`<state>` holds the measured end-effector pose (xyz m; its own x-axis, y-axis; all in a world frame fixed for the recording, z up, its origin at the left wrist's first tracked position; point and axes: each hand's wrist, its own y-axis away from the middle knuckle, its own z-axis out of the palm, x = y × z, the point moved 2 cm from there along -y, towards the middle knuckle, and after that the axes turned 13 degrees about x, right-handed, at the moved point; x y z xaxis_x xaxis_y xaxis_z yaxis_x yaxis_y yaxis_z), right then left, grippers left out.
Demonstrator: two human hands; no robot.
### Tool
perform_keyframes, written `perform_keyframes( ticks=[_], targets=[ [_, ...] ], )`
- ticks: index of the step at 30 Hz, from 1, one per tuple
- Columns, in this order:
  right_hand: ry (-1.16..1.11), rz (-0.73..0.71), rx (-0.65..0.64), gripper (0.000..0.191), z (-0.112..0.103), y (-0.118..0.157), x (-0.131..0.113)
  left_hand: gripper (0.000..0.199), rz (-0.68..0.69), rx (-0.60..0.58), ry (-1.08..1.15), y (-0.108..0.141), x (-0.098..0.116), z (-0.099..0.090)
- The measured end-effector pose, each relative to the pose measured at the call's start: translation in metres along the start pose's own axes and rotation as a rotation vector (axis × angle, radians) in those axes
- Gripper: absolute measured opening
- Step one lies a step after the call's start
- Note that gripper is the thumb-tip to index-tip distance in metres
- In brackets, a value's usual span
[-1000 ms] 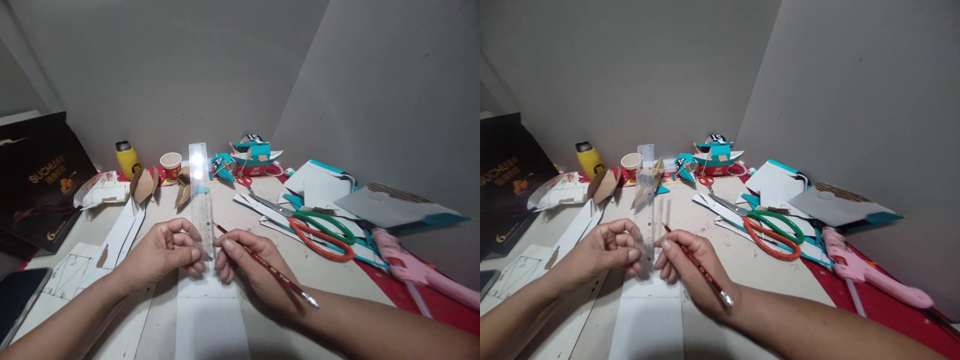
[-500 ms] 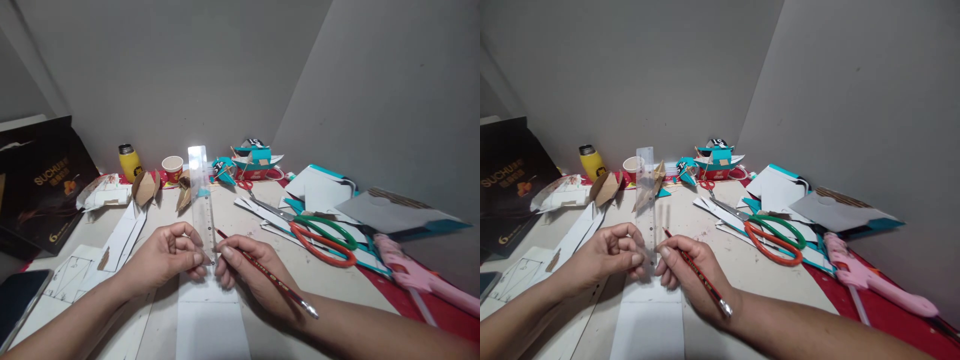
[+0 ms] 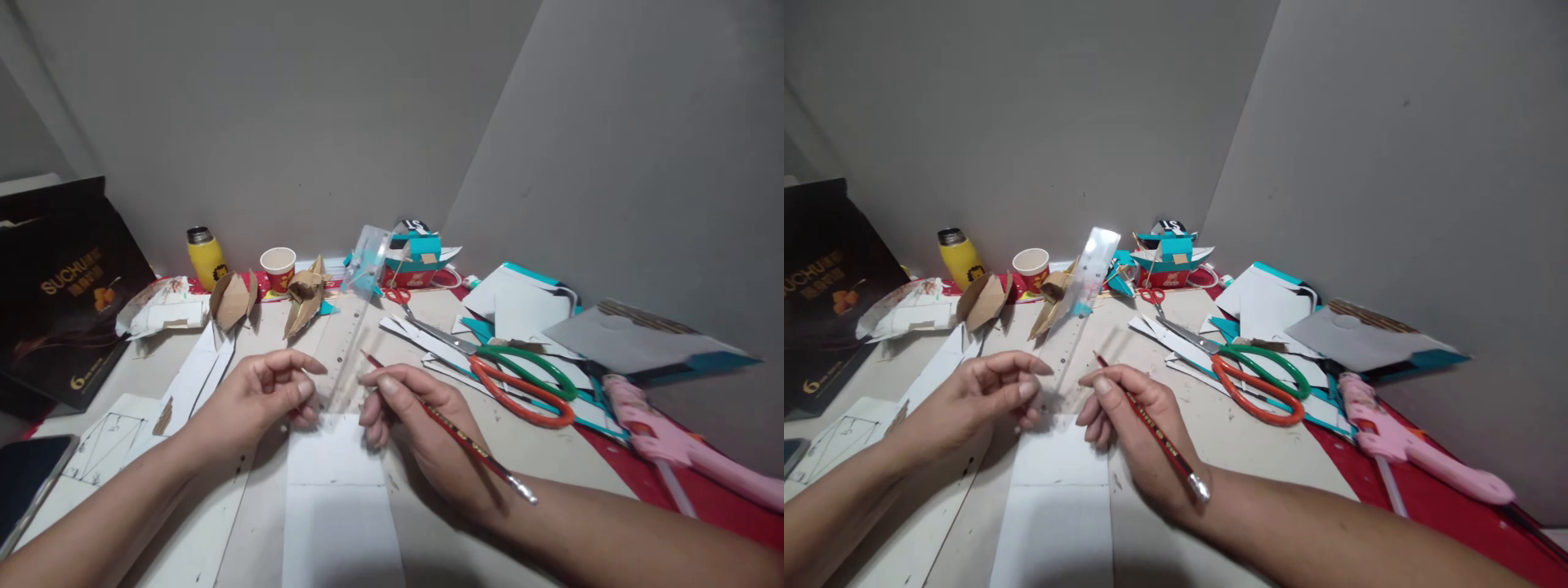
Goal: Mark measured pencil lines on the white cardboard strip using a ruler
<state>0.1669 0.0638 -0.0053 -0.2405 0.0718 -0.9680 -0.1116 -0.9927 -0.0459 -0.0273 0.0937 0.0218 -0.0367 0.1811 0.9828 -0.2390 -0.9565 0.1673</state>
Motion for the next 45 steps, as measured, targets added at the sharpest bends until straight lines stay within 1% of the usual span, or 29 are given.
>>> perform_keyframes(
  ticks=[2, 3, 6, 7, 8, 9, 10, 11, 14, 15, 16, 17, 18, 19, 20, 22, 25, 29, 31, 33, 35, 38, 40, 42, 44, 45],
  targets=[
    [-0.015, -0.05, 0.052, 0.026, -0.002, 0.001, -0.002, 0.031, 0.029, 0.077, -0.051, -0.004, 0.004, -0.005],
    [-0.025, -0.076, 0.071, 0.025, -0.002, 0.002, -0.002, 0.03, 0.048, 0.098, -0.088, -0.006, 0.005, -0.008],
    [-0.029, -0.135, 0.085, 0.02, -0.005, 0.007, -0.003, 0.024, 0.094, 0.088, -0.221, -0.01, 0.004, -0.015],
    [-0.01, -0.157, 0.074, 0.018, -0.006, 0.009, -0.004, 0.023, 0.095, 0.073, -0.258, -0.01, 0.002, -0.017],
    [0.03, -0.181, 0.034, 0.017, -0.006, 0.011, -0.005, 0.022, 0.091, 0.058, -0.288, -0.01, -0.001, -0.018],
    [0.09, -0.221, -0.031, 0.016, -0.007, 0.013, -0.007, 0.023, 0.081, 0.045, -0.315, -0.01, -0.003, -0.018],
    [0.164, -0.274, -0.123, 0.016, -0.007, 0.015, -0.009, 0.024, 0.07, 0.035, -0.345, -0.01, -0.006, -0.019],
    [0.238, -0.332, -0.249, 0.017, -0.007, 0.017, -0.011, 0.025, 0.061, 0.03, -0.374, -0.009, -0.008, -0.019],
    [0.411, -0.532, -0.69, 0.018, -0.002, 0.024, -0.015, 0.027, 0.046, 0.03, -0.435, -0.009, -0.011, -0.018],
    [0.466, -0.61, -0.794, 0.02, -0.001, 0.026, -0.015, 0.027, 0.043, 0.034, -0.442, -0.01, -0.012, -0.017],
    [0.531, -0.689, -0.875, 0.021, 0.001, 0.027, -0.015, 0.027, 0.041, 0.039, -0.441, -0.01, -0.012, -0.017],
    [0.597, -0.769, -0.924, 0.022, 0.003, 0.029, -0.014, 0.027, 0.04, 0.043, -0.441, -0.011, -0.012, -0.016],
    [0.657, -0.83, -0.954, 0.021, 0.004, 0.029, -0.014, 0.027, 0.04, 0.047, -0.442, -0.012, -0.012, -0.016],
    [0.697, -0.86, -0.985, 0.017, 0.005, 0.03, -0.013, 0.027, 0.04, 0.048, -0.447, -0.012, -0.012, -0.016],
    [0.71, -0.862, -1.016, 0.015, 0.005, 0.03, -0.012, 0.026, 0.041, 0.045, -0.453, -0.013, -0.012, -0.016],
    [0.702, -0.82, -1.055, 0.019, 0.005, 0.029, -0.01, 0.025, 0.046, 0.036, -0.466, -0.014, -0.013, -0.015],
    [0.707, -0.781, -1.067, 0.023, 0.004, 0.027, -0.01, 0.024, 0.068, 0.021, -0.49, -0.013, -0.014, -0.013],
    [0.726, -0.794, -1.059, 0.021, 0.006, 0.027, -0.013, 0.023, 0.108, 0.041, -0.533, -0.011, -0.012, -0.009],
    [0.737, -0.804, -1.078, 0.017, 0.009, 0.028, -0.016, 0.024, 0.101, 0.067, -0.527, -0.01, -0.007, -0.006],
    [0.748, -0.783, -1.121, 0.011, 0.01, 0.028, -0.016, 0.026, 0.074, 0.072, -0.506, -0.011, -0.001, -0.001],
    [0.738, -0.722, -1.146, 0.011, 0.01, 0.028, -0.016, 0.027, 0.039, 0.043, -0.492, -0.015, 0.004, 0.006],
    [0.69, -0.647, -1.142, 0.012, 0.007, 0.025, -0.013, 0.024, 0.006, -0.046, -0.47, -0.024, 0.008, 0.018],
    [0.651, -0.639, -1.15, 0.015, 0.006, 0.024, -0.01, 0.021, 0.003, -0.099, -0.448, -0.032, 0.005, 0.025],
    [0.614, -0.621, -1.159, 0.018, 0.004, 0.022, -0.008, 0.019, 0.006, -0.122, -0.434, -0.039, -0.001, 0.029],
    [0.595, -0.586, -1.129, 0.017, 0.003, 0.02, -0.007, 0.017, 0.006, -0.119, -0.434, -0.044, -0.006, 0.029],
    [0.596, -0.561, -1.092, 0.016, 0.003, 0.02, -0.007, 0.017, 0.004, -0.113, -0.438, -0.046, -0.008, 0.028]
  ],
)
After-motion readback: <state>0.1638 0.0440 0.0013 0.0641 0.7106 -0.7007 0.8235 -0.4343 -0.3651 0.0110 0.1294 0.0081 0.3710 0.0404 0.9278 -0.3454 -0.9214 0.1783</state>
